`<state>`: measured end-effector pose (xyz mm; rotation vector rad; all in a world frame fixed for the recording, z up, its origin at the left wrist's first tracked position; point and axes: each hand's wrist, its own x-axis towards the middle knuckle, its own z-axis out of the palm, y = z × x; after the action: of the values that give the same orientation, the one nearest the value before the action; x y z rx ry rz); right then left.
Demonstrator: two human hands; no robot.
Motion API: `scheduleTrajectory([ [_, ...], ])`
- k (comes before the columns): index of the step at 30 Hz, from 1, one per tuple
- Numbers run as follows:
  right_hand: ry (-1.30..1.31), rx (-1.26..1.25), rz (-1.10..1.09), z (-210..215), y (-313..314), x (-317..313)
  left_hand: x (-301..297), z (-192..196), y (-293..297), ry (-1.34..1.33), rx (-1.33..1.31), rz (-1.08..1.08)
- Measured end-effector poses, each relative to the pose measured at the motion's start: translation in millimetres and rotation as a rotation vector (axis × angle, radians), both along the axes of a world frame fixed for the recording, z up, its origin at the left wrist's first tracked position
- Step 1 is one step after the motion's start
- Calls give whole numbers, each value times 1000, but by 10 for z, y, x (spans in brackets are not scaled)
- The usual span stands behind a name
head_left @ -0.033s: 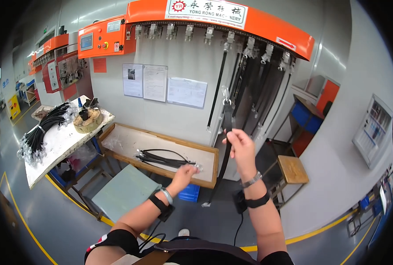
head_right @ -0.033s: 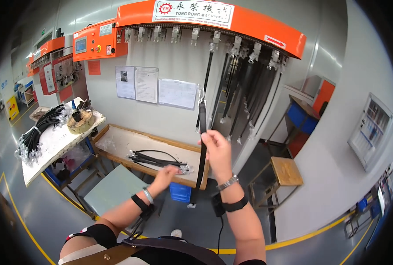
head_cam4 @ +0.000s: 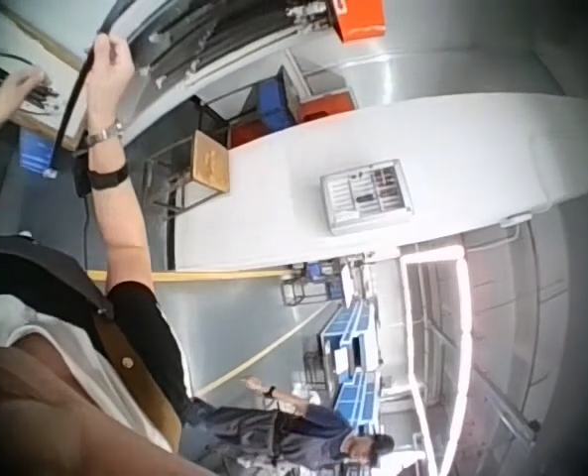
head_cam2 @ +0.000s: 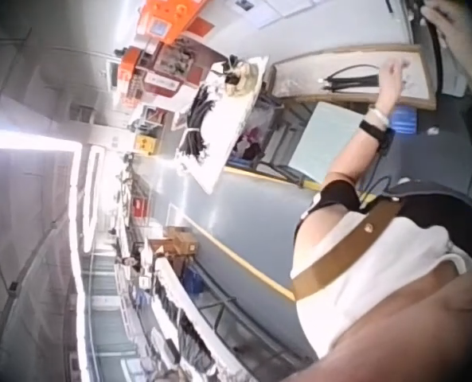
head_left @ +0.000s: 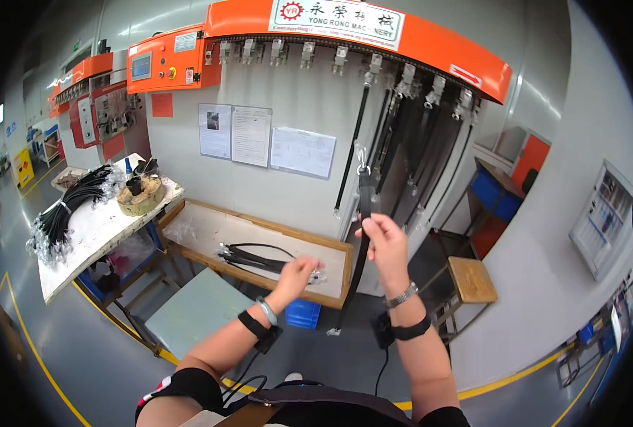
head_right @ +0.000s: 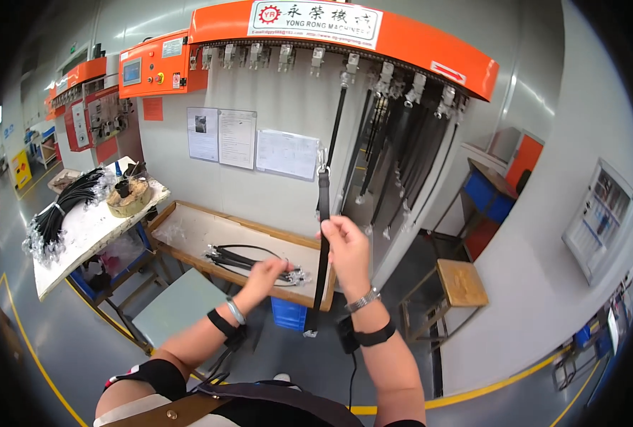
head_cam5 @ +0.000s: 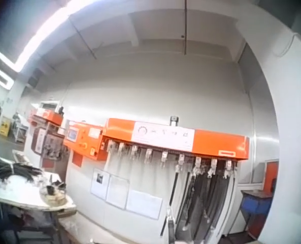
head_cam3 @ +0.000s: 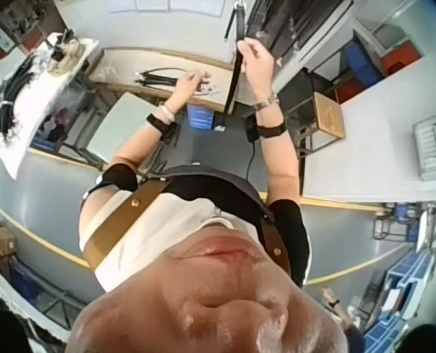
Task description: Attaching clips to leather belts and hanging them on an industrial tensioning rack.
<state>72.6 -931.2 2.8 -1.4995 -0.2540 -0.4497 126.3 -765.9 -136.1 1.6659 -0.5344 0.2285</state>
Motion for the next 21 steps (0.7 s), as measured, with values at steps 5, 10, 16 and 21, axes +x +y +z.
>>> scheduleTrajectory([
  [5, -63, -70, 24, -132, 19, 747, 512, 1084, -277, -7, -362, -66],
  [10, -110, -106, 66, -174, 21, 1415, 1056, 1192, -453, 160, -557, -140],
  [16, -232, -417, 144, 15, -198, 2143, 1687, 1298, -428, 98, -590, -11],
  [21, -532, -411, 96, 870, -273, 2932, 2228, 1640, -246, -6, -505, 89],
])
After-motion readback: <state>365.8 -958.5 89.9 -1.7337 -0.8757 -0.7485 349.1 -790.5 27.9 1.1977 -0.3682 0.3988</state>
